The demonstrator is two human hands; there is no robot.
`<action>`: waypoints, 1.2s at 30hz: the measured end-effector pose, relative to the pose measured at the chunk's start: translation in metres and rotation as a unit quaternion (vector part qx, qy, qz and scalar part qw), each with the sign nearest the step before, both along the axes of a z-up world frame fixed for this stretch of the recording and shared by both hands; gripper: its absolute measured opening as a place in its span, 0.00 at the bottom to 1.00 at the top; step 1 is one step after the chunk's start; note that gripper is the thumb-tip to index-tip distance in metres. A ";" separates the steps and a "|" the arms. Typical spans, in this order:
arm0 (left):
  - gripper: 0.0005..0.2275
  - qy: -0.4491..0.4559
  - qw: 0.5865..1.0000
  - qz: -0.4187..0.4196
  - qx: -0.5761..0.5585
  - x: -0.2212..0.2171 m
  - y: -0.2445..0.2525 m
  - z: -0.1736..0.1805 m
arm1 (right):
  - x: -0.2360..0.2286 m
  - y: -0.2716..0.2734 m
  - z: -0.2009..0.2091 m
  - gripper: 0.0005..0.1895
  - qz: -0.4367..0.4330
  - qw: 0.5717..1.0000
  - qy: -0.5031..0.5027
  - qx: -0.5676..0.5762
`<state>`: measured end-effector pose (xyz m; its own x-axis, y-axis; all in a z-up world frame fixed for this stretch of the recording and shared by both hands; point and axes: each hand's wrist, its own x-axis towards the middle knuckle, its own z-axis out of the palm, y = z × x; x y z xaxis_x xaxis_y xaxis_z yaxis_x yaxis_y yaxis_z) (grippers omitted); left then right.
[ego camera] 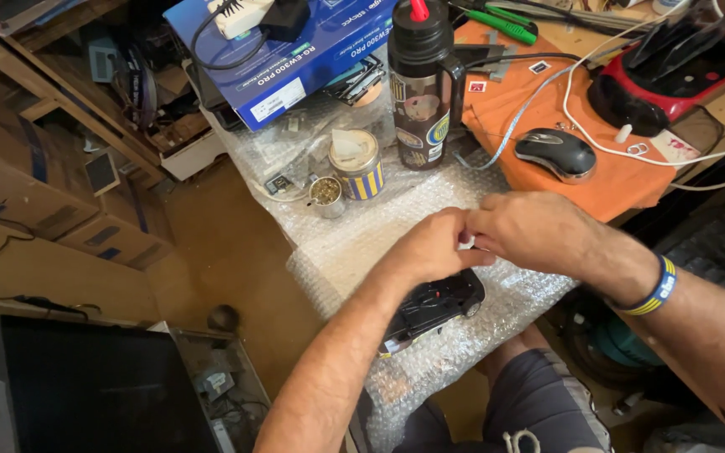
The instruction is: Disassembling a small remote-controlled toy car using a screwdriver to remove internal electronic components.
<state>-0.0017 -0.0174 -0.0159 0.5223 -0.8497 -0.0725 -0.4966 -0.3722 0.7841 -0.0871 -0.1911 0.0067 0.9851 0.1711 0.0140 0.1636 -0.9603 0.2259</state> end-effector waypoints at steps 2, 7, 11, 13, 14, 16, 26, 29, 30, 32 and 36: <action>0.14 0.060 0.998 -0.006 0.002 0.009 -0.001 -0.019 | -0.002 0.001 0.006 0.09 0.018 0.998 0.046 0.035; 0.17 0.027 0.999 -0.005 -0.032 0.003 -0.009 -0.014 | 0.000 0.000 -0.008 0.18 -0.023 1.000 0.020 0.003; 0.19 0.013 0.999 -0.010 -0.036 -0.006 0.001 0.009 | 0.001 0.000 0.001 0.14 0.014 0.998 0.037 0.046; 0.15 0.012 0.999 -0.016 -0.030 0.001 -0.002 -0.011 | -0.001 0.000 0.008 0.13 0.002 0.997 0.054 0.057; 0.11 0.012 0.999 -0.021 -0.024 0.005 -0.003 -0.020 | -0.002 0.001 0.012 0.13 -0.009 0.995 0.072 0.067; 0.14 -0.005 0.999 -0.012 -0.031 0.001 -0.006 -0.016 | -0.001 0.002 0.002 0.15 -0.028 0.998 0.038 0.035; 0.07 -0.082 0.986 -0.044 0.136 0.010 0.008 -0.016 | -0.011 0.002 0.008 0.21 -0.076 0.997 0.014 -0.015; 0.06 -0.098 0.986 -0.051 0.125 0.008 0.003 -0.027 | -0.004 -0.006 -0.009 0.14 -0.056 0.998 0.010 0.010; 0.06 -0.098 0.986 -0.050 0.126 0.007 0.000 -0.030 | -0.006 -0.004 -0.003 0.14 -0.055 0.998 0.010 0.011; 0.06 -0.136 0.980 -0.048 0.136 0.004 -0.008 -0.036 | -0.011 -0.001 0.010 0.12 -0.009 0.997 0.038 0.060; 0.05 -0.153 0.977 -0.047 0.140 0.000 -0.010 -0.034 | -0.015 -0.005 0.001 0.17 -0.023 0.999 0.033 0.035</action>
